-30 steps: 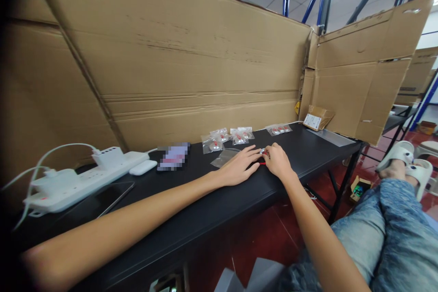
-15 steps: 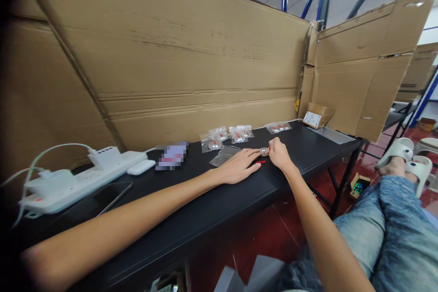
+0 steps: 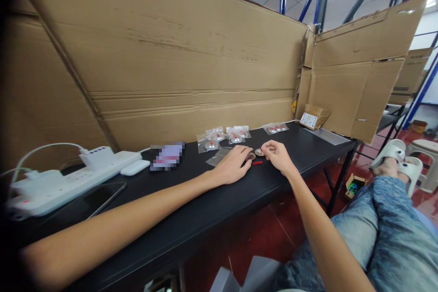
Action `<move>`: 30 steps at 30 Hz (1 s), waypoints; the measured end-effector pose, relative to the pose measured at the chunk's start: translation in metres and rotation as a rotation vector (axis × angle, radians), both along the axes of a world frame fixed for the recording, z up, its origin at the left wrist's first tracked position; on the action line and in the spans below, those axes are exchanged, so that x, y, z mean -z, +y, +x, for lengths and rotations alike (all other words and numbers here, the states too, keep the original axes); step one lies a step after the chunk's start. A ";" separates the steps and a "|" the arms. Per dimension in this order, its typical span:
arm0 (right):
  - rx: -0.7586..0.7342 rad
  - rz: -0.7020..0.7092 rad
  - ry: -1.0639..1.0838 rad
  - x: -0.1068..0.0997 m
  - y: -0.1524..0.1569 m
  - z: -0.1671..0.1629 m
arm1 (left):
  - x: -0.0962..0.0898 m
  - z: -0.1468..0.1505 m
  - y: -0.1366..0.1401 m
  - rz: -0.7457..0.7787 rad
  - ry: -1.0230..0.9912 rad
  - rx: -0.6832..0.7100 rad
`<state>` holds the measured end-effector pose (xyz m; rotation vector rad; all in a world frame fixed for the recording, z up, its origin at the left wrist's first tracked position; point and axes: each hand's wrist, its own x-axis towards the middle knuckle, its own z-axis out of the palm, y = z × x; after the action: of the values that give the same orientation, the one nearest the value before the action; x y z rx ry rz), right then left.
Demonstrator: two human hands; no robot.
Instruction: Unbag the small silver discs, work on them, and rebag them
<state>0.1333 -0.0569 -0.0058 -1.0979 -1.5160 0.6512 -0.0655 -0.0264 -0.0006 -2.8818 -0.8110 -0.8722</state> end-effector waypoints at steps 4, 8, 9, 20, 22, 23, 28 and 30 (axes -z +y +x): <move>0.003 -0.011 -0.098 -0.002 -0.003 -0.003 | -0.001 0.000 -0.002 0.038 -0.010 -0.077; 0.102 0.050 -0.329 -0.005 -0.008 -0.006 | -0.003 -0.001 -0.005 0.022 0.042 -0.141; 0.108 0.068 -0.386 -0.005 -0.009 -0.006 | -0.004 -0.001 -0.006 0.015 0.051 -0.159; 0.246 0.306 -0.663 0.000 -0.009 -0.008 | -0.003 0.000 -0.005 0.049 0.078 -0.304; 0.239 0.334 -0.653 -0.002 -0.011 -0.009 | -0.003 0.000 -0.002 0.045 0.078 -0.317; 0.218 0.338 -0.648 -0.003 -0.013 -0.010 | -0.003 0.000 0.000 0.040 0.081 -0.321; 0.078 0.304 -0.700 -0.007 -0.017 -0.012 | -0.003 0.000 0.005 0.008 0.111 -0.334; 0.051 0.299 -0.714 -0.007 -0.017 -0.012 | -0.002 0.000 0.006 -0.010 0.113 -0.347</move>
<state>0.1214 -0.0743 0.0012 -1.1883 -2.0941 -0.0353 -0.0655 -0.0204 0.0019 -2.6473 -1.2515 -0.6611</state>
